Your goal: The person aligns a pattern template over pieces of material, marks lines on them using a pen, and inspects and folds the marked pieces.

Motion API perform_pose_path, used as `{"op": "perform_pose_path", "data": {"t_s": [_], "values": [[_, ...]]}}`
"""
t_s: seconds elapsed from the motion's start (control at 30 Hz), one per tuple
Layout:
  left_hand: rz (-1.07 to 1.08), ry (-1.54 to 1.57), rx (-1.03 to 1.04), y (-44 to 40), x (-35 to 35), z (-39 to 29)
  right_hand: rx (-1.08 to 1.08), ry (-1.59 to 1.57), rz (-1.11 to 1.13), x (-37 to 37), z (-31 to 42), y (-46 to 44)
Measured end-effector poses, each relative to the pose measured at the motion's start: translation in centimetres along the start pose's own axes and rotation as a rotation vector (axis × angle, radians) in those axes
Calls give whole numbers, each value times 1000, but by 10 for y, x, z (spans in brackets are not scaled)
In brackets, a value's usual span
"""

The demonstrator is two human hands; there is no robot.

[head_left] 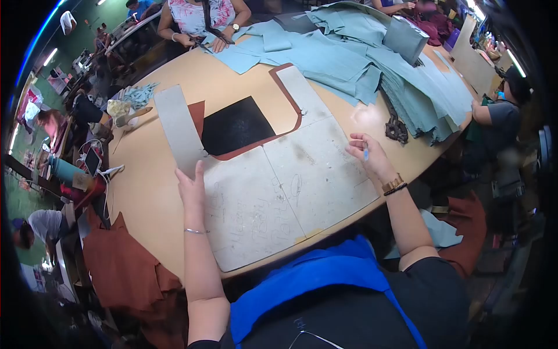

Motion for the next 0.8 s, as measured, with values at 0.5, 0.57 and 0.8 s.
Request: {"op": "perform_pose_path", "data": {"t_s": [0.5,0.57,0.8], "values": [[70,-667,-130,35,-6,9,-381,292,-278,-71,88,59],[84,-703,-126,38,-7,3,-460,234,-399,-100,91,67],[-109,-86,11,32,-21,22,-406,-78,-885,-216,20,25]]}}
Point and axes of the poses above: each hand's wrist, its own y-axis away from the middle knuckle, its own x-axis out of the palm, z = x × y, the point moved 8 cm from there along -y, towards the middle knuckle
